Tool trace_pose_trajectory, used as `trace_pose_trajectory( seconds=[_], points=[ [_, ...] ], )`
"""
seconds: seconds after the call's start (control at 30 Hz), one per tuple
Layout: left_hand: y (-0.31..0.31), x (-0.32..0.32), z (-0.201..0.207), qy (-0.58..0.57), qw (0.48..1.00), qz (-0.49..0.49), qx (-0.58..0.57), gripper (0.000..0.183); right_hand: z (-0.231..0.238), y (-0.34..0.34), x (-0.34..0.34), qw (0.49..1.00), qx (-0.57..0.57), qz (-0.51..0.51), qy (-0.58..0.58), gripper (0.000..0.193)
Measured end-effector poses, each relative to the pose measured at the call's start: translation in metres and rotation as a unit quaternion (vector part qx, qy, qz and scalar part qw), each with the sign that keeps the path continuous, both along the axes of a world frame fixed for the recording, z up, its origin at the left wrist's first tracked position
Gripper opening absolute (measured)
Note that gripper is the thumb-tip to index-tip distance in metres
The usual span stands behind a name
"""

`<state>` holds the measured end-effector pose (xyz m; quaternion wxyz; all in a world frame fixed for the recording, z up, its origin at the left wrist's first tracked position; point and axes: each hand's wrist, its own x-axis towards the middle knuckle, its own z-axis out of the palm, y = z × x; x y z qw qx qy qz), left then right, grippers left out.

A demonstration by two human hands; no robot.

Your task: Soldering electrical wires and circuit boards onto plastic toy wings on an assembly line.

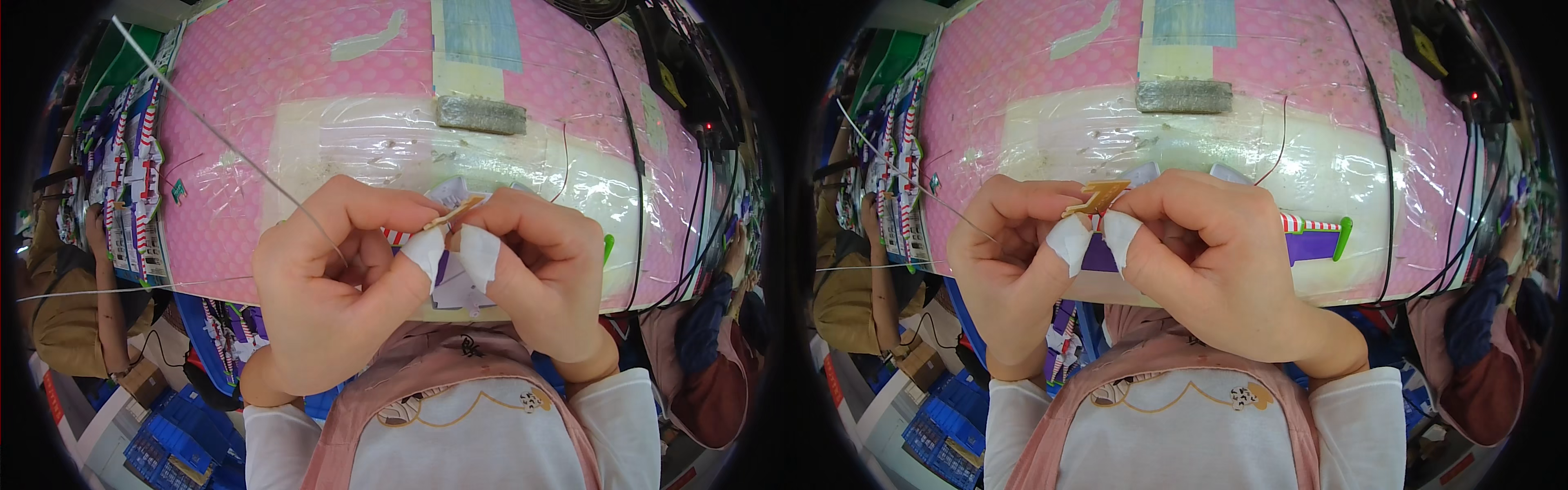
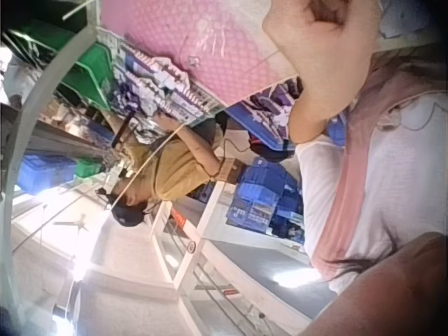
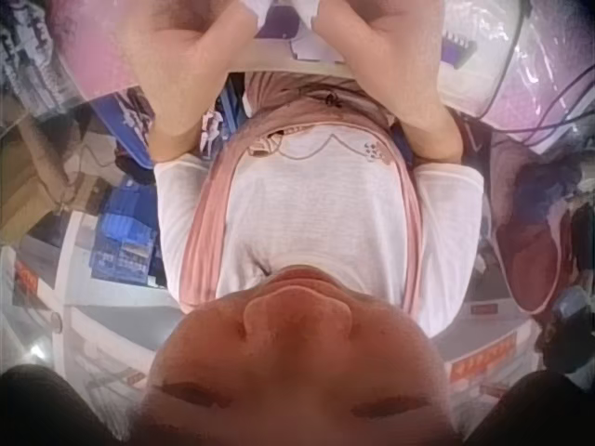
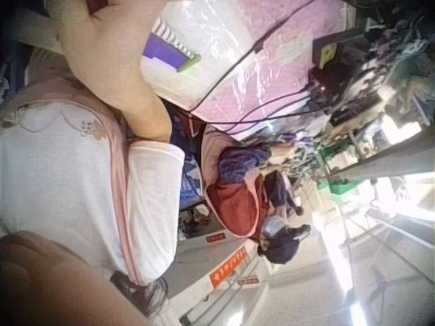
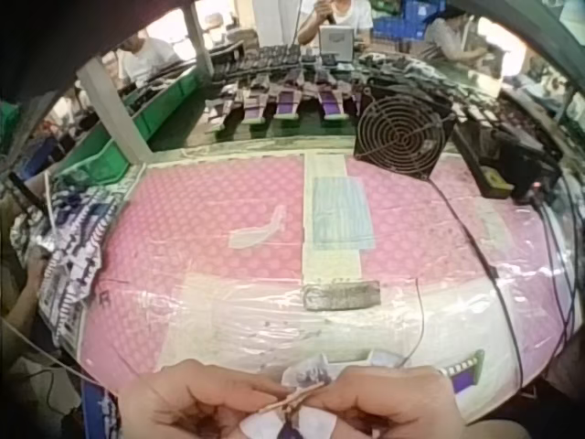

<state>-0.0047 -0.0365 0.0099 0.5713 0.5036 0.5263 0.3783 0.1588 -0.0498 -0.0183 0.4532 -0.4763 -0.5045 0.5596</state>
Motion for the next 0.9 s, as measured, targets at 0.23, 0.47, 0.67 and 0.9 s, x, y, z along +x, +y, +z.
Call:
trace_pose_trajectory(
  seconds=[0.23, 0.47, 0.67, 0.9],
  points=[
    [-0.001, 0.001, 0.001, -0.007, 1.0, 0.009, -0.01, 0.013, 0.001, 0.0, 0.002, 1.0, -0.007, 0.007, -0.001, 0.009],
    [0.001, 0.002, 0.001, -0.011, 1.0, -0.003, 0.014, 0.013, 0.003, 0.0, 0.003, 0.997, -0.057, 0.006, 0.046, 0.011],
    [0.002, 0.002, 0.001, 0.026, 0.999, -0.023, 0.015, 0.013, 0.005, 0.001, 0.001, 0.997, -0.061, -0.01, 0.054, 0.01],
    [-0.008, 0.01, -0.014, 0.161, 0.952, -0.058, 0.252, 0.017, -0.002, 0.001, 0.009, 0.987, 0.068, 0.001, -0.145, 0.011]
  ],
)
